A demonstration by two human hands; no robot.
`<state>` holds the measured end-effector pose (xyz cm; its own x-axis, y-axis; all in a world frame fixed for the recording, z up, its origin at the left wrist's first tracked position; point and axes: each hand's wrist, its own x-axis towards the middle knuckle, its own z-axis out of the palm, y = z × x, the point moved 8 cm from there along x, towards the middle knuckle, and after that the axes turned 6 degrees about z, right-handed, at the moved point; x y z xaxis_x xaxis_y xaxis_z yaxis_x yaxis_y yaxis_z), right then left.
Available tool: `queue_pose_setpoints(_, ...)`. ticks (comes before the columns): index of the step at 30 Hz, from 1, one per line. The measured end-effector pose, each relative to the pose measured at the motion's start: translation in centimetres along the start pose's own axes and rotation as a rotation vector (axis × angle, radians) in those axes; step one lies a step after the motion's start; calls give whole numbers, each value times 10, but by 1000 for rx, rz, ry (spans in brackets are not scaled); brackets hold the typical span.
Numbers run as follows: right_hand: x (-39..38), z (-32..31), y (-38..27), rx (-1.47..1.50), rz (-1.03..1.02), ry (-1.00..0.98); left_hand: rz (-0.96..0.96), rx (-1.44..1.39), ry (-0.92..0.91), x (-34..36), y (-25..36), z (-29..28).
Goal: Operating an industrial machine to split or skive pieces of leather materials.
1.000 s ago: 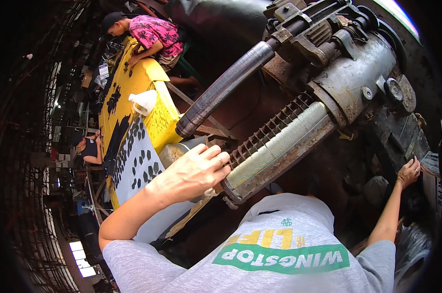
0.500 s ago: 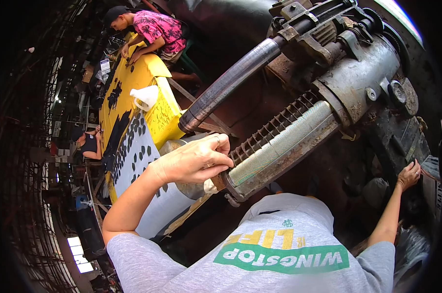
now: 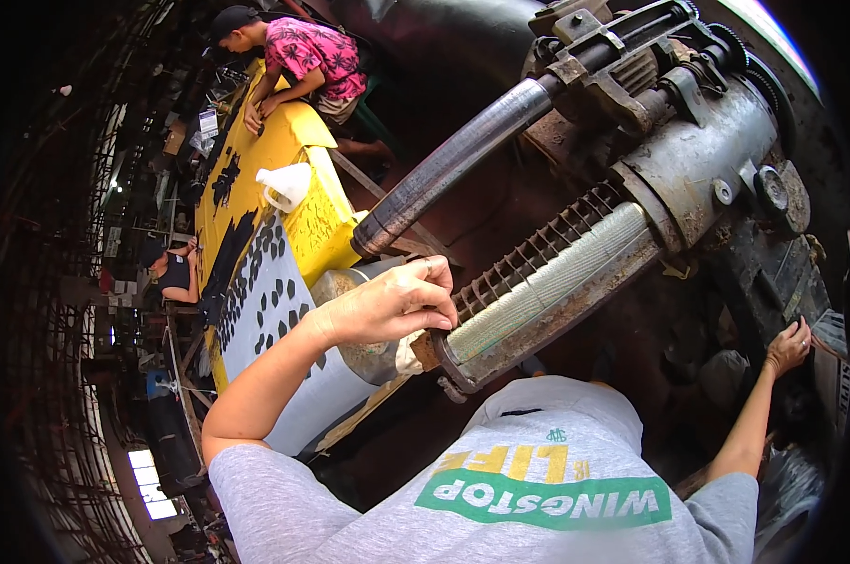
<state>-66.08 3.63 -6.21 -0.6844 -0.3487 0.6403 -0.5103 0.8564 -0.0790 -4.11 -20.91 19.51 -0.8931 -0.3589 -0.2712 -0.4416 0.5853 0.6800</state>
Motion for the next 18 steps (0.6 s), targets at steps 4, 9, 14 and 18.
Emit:
queue_pose_setpoints(4, -1, 7, 8, -24, 18, -14, 27, -9, -3, 2, -1, 0)
queue_pose_setpoints(9, -1, 10, 12, -22, 6, -18, 182, 137, -4, 5, 10, -4)
queue_pose_setpoints(14, -1, 12, 12, -14, -18, -5, 290, 438, -49, 7, 22, -4)
queue_pose_setpoints(18, 2, 12, 1, 4, -32, -7, 390, 751, -45, 2, 39, 3)
